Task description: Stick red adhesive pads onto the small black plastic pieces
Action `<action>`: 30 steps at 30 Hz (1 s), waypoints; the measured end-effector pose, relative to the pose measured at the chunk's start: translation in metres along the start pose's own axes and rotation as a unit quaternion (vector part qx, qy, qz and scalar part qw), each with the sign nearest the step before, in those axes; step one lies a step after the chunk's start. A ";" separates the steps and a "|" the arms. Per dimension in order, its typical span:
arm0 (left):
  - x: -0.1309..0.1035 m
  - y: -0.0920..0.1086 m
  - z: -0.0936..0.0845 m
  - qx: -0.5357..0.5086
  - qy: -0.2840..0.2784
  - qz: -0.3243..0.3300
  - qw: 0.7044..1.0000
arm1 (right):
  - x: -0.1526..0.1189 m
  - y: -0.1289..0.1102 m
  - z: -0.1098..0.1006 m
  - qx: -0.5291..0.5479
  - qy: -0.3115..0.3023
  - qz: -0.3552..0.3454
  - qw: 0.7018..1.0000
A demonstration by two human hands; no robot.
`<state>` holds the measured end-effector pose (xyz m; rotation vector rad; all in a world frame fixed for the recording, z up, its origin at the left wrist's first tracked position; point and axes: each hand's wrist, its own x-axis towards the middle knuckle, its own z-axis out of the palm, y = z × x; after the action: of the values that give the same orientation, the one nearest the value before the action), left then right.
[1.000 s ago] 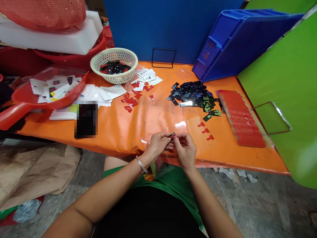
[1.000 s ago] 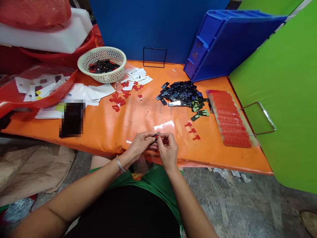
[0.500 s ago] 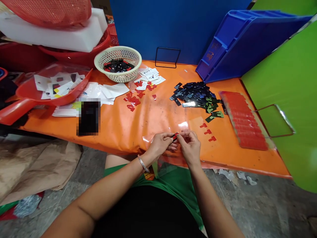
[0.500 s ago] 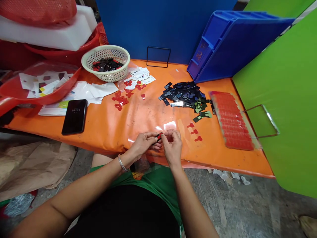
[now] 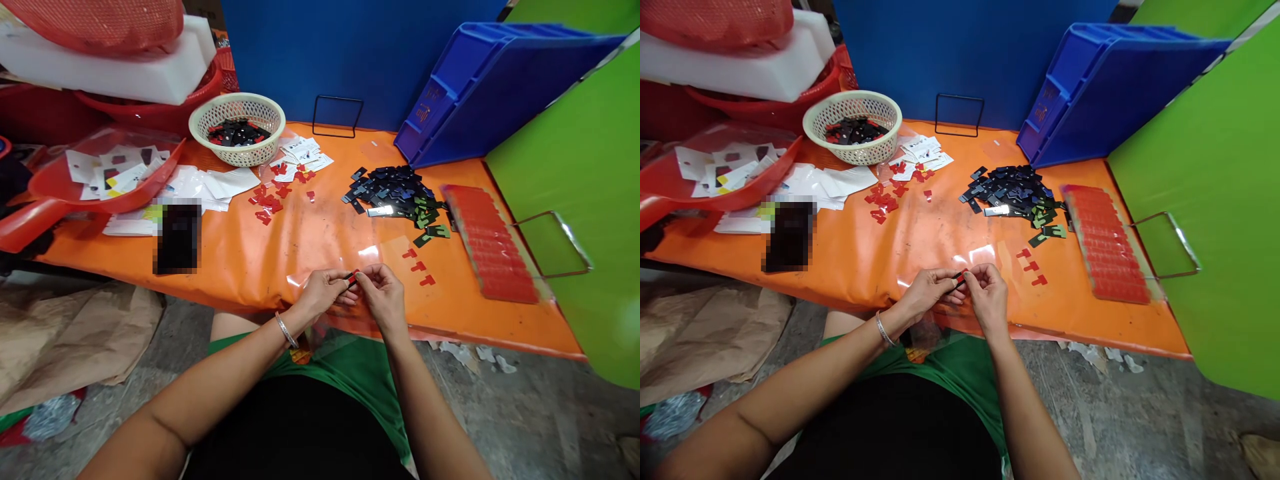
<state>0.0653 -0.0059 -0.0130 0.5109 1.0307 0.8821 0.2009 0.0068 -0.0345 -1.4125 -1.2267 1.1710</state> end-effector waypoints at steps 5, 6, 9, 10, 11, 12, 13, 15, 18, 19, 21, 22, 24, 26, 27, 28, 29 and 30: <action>0.001 -0.005 -0.002 0.003 -0.007 0.032 0.999 | 0.000 -0.008 -0.003 0.018 -0.023 0.041 0.999; 0.002 -0.008 -0.002 0.003 -0.011 0.040 0.999 | 0.001 -0.007 -0.004 0.002 -0.039 0.045 0.998; 0.003 -0.014 0.001 0.013 -0.028 0.058 0.998 | 0.002 -0.003 -0.005 0.003 -0.064 0.056 0.996; 0.003 -0.014 0.002 0.014 -0.031 0.062 0.998 | 0.002 -0.001 -0.005 0.021 -0.062 0.067 0.996; 0.003 -0.011 0.002 0.010 -0.033 0.065 0.997 | 0.002 0.000 -0.005 0.040 -0.058 0.080 0.994; 0.004 -0.004 0.001 0.002 -0.030 0.070 0.997 | 0.002 0.001 -0.005 0.056 -0.053 0.093 0.993; 0.005 0.006 -0.002 -0.008 -0.020 0.079 0.997 | 0.002 0.002 -0.005 0.067 -0.046 0.103 0.991; 0.011 0.042 -0.014 -0.027 0.020 0.126 0.992 | 0.001 0.002 -0.004 0.073 -0.031 0.110 0.991; 0.028 0.123 -0.046 -0.014 0.117 0.290 0.950 | -0.001 0.003 -0.003 0.056 -0.017 0.099 0.993; 0.034 0.150 -0.057 0.006 0.162 0.346 0.924 | -0.001 0.003 -0.002 0.050 -0.015 0.095 0.994; 0.039 0.195 -0.072 0.059 0.262 0.427 0.863 | -0.001 0.005 0.000 0.043 -0.009 0.087 0.995; 0.037 0.208 -0.074 0.086 0.291 0.456 0.837 | -0.001 0.006 0.001 0.044 -0.005 0.085 0.995; 0.022 0.214 -0.062 0.139 0.276 0.485 0.818 | 0.000 0.006 0.002 0.051 -0.003 0.081 0.995; -0.010 0.198 -0.034 0.207 0.155 0.464 0.847 | 0.000 0.005 0.003 0.058 -0.007 0.082 0.995; -0.030 0.185 -0.018 0.254 0.044 0.418 0.871 | 0.000 0.004 0.003 0.059 -0.010 0.081 0.995; -0.052 0.170 -0.001 0.298 -0.093 0.355 0.881 | 0.000 0.003 0.003 0.056 -0.010 0.080 0.995; -0.074 0.155 0.013 0.340 -0.247 0.264 0.868 | 0.000 0.001 0.003 0.051 -0.010 0.078 0.996; -0.096 0.141 0.023 0.361 -0.384 0.184 0.830 | 0.000 0.000 0.003 0.045 -0.010 0.076 0.996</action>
<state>0.0094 -0.0044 0.1492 1.6068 0.4703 0.4841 0.1984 0.0066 -0.0349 -1.4487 -1.0817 1.3311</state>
